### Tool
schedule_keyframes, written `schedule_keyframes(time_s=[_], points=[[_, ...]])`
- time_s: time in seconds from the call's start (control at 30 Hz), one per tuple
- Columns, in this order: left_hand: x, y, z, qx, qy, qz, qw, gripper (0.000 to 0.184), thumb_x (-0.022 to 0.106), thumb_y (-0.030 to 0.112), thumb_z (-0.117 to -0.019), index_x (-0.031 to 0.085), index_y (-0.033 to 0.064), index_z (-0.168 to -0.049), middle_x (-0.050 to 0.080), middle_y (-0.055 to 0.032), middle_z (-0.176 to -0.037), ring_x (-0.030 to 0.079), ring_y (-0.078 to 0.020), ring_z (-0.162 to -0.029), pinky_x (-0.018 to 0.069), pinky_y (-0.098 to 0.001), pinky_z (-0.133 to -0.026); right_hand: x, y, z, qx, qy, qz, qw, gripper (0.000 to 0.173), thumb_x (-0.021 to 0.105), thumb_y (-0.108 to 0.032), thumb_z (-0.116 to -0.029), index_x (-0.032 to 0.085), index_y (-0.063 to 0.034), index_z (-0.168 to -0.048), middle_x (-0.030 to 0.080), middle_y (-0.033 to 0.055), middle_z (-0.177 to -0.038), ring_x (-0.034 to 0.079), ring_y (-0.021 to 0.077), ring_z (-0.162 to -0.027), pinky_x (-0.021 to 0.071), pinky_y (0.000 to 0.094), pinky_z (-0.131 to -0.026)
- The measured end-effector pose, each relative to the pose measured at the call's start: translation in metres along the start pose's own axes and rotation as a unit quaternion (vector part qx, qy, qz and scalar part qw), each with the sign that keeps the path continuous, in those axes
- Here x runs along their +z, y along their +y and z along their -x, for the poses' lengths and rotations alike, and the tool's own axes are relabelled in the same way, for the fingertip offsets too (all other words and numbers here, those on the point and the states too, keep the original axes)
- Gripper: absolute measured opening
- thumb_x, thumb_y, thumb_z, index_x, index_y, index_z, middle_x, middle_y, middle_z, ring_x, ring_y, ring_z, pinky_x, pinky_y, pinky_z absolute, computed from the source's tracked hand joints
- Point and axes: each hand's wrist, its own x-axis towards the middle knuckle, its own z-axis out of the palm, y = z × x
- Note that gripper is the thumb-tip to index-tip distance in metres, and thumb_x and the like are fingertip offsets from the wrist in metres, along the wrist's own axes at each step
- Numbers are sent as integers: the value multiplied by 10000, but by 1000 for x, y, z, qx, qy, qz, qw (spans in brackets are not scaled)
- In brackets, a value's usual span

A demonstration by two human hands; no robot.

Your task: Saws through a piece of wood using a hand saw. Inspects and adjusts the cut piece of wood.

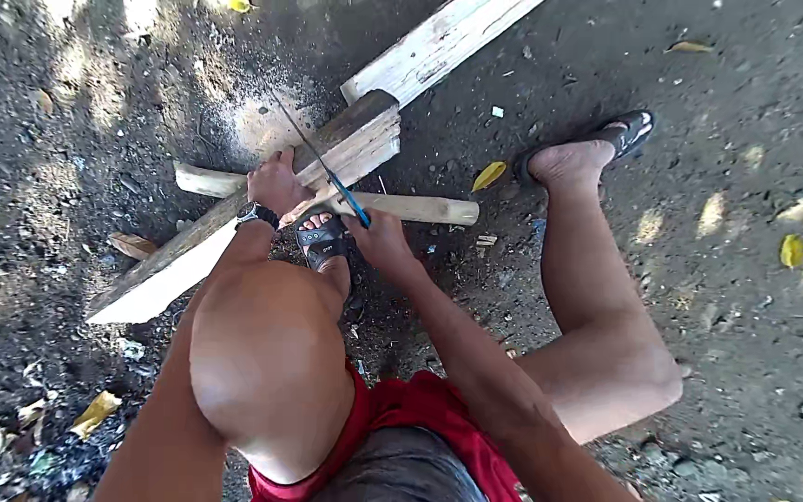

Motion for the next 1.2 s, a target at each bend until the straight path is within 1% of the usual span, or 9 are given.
schedule_keyframes(time_s=[0.13, 0.27, 0.4, 0.5, 0.67, 0.83, 1.0, 1.07, 1.2], points=[[-1, -3, -1, 2, -1, -1, 1000, 962, 833, 537, -689, 469, 193, -1510, 618, -148, -1388, 651, -423, -1150, 507, -691, -900, -24, 63, 126, 16, 29, 39, 999, 493, 540, -543, -1022, 709, -80, -1012, 640, 82, -689, 642, 236, -612, 553, 486, -583], [0, -3, -1, 6, 7, 5, 1000, 979, 834, 537, -694, 457, 166, -1518, 614, -149, -1386, 646, -406, -1160, 504, -670, -920, -54, 78, 222, 22, 70, 78, 994, 424, 569, -480, -1014, 671, -104, -847, 537, -10, -565, 518, 105, -473, 447, 331, -439], [-2, -4, -6, 16, 10, 12, 1000, 978, 835, 532, -716, 440, 167, -1532, 595, -152, -1411, 620, -414, -1203, 493, -675, -941, -25, 29, 52, 10, -13, 69, 997, 438, 565, -408, -1039, 719, 2, -1005, 682, 169, -763, 696, 327, -719, 573, 552, -686], [1, -6, -4, 11, 5, 5, 1000, 978, 834, 547, -693, 449, 194, -1520, 600, -126, -1411, 627, -406, -1193, 498, -681, -934, 5, 2, -38, -1, -13, 31, 999, 479, 540, -490, -1032, 686, -45, -932, 645, 126, -747, 663, 298, -709, 546, 535, -668], [-4, -4, -4, 5, 4, 1, 1000, 992, 848, 543, -681, 457, 198, -1525, 612, -135, -1398, 646, -419, -1158, 505, -694, -907, -10, 25, 49, -10, 18, 11, 1000, 510, 531, -560, -1028, 689, -75, -1026, 627, 118, -712, 635, 287, -616, 544, 524, -569], [0, -3, -1, 13, 0, 13, 1000, 989, 841, 536, -706, 441, 175, -1537, 598, -154, -1410, 627, -419, -1192, 495, -679, -935, -59, 81, 221, 15, 62, 84, 994, 420, 571, -475, -1015, 665, -98, -853, 533, -7, -566, 511, 108, -472, 448, 332, -441], [2, -8, -6, 24, 12, 12, 1000, 976, 824, 534, -723, 433, 167, -1538, 588, -133, -1430, 615, -406, -1219, 493, -673, -938, -18, 32, 46, 9, -25, 78, 997, 432, 561, -413, -1041, 719, -11, -1044, 692, 169, -776, 704, 336, -728, 579, 566, -690], [1, -8, -8, 16, 8, 11, 1000, 981, 832, 540, -707, 439, 178, -1529, 592, -132, -1423, 620, -410, -1205, 494, -680, -937, -3, 12, -8, 2, -15, 44, 999, 449, 544, -465, -1046, 698, -47, -997, 659, 149, -746, 671, 323, -673, 556, 558, -620], [-1, -4, -2, 0, 4, 13, 1000, 991, 850, 540, -680, 463, 192, -1522, 607, -154, -1403, 634, -435, -1172, 490, -707, -922, -6, 6, 19, -1, 5, 4, 1000, 471, 552, -514, -1034, 693, -65, -1048, 645, 143, -748, 652, 315, -647, 551, 551, -585]])
